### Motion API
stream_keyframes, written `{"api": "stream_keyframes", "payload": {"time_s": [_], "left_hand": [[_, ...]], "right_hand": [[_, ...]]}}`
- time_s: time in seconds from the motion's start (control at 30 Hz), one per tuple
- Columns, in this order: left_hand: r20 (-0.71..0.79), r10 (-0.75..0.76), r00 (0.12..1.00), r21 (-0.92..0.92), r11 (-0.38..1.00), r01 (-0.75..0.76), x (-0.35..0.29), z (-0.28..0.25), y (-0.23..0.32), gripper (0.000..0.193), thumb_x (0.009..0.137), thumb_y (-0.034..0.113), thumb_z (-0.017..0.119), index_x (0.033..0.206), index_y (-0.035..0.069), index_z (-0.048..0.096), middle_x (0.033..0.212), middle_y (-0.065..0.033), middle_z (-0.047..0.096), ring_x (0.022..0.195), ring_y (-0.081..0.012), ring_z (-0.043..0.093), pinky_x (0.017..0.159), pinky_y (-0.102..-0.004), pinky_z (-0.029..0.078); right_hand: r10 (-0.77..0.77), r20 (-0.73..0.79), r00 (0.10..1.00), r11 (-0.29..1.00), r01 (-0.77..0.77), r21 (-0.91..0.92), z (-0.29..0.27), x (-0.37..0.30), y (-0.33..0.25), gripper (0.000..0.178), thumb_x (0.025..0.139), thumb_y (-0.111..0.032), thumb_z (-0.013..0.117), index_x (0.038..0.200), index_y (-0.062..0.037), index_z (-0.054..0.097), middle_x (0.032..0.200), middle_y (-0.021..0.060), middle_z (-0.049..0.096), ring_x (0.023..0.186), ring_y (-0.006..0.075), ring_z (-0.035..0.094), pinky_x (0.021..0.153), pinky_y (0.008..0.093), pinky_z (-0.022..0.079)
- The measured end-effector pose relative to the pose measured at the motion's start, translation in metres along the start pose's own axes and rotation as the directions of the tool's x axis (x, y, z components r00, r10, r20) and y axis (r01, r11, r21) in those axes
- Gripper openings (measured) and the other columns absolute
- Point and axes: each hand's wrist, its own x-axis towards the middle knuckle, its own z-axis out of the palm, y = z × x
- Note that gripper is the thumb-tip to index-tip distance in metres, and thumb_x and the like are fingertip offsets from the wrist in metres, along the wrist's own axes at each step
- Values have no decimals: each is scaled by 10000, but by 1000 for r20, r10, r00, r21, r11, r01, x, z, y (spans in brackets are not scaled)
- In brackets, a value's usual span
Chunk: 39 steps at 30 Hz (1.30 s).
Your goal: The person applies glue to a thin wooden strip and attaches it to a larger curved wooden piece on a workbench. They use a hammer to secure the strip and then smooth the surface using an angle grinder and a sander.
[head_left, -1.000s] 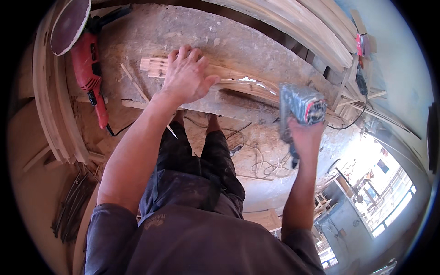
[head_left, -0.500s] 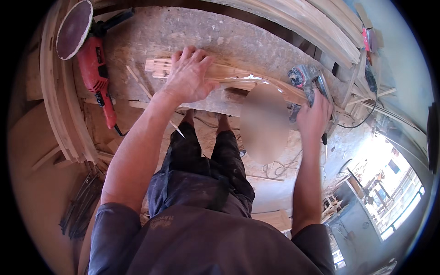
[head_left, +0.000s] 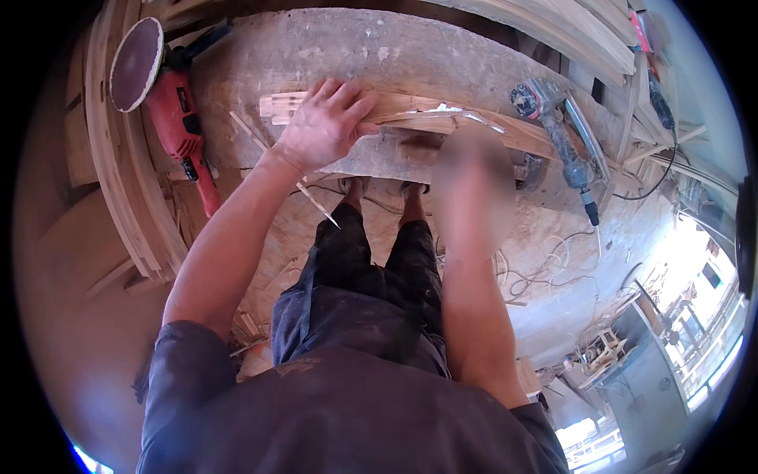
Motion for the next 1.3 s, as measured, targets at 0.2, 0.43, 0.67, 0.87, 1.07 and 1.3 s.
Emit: {"api": "stream_keyframes", "payload": {"time_s": [0.2, 0.43, 0.67, 0.87, 1.07, 1.3], "left_hand": [[-80, 33, 996, -38, 999, -36, -3, 8, -4, 436, 798, 177, 816, 1198, 72, 680, 1195, -111, 651, 1028, -338, 635, 874, -441, 551], [-231, -11, 973, 5, 1000, 13, -10, 15, 18, 386, 818, 186, 800, 1168, 89, 668, 1148, -102, 627, 1045, -339, 600, 903, -468, 515], [-291, -204, 935, -108, 978, 180, -11, 31, 41, 192, 811, 107, 771, 969, 80, 665, 951, -115, 549, 895, -334, 575, 802, -467, 514], [-339, -390, 856, -195, 919, 342, -13, 32, 57, 183, 825, 47, 768, 993, 57, 699, 969, -116, 630, 858, -341, 621, 703, -446, 532], [-355, -402, 844, -155, 916, 371, -19, 21, 18, 227, 871, 84, 722, 1098, 94, 712, 1075, -123, 694, 988, -346, 625, 904, -465, 490], [-411, -513, 754, 64, 808, 585, 0, 38, -15, 253, 996, 253, 609, 1198, 119, 683, 1026, -87, 729, 1070, -332, 614, 938, -488, 451]], "right_hand": [[235, 273, 933, 731, -355, 582, -50, -51, -24, 352, 803, -102, 658, 1124, 15, 572, 1009, 167, 640, 777, 318, 665, 674, 493, 554], [239, 416, 877, 821, -412, 396, -126, -123, -9, 270, 759, 11, 621, 1010, -34, 531, 785, 89, 595, 620, 198, 613, 520, 308, 479], [-392, 320, 862, 917, 394, 63, -77, -146, -51, 298, 985, -154, 678, 1185, 26, 551, 848, 198, 656, 742, 371, 679, 662, 438, 518], [-420, 473, 775, 757, 586, -289, -49, -128, -87, 295, 999, -173, 633, 1191, 18, 516, 944, 312, 681, 903, 537, 655, 740, 602, 496], [-388, 491, 780, 818, 536, -206, -54, -121, -82, 258, 998, -164, 633, 1144, 16, 522, 941, 296, 687, 900, 523, 662, 776, 588, 499], [-577, 273, 770, 814, 512, 274, -92, -149, -146, 230, 1016, -158, 632, 1132, 29, 564, 862, 179, 679, 790, 376, 656, 749, 489, 522]]}}
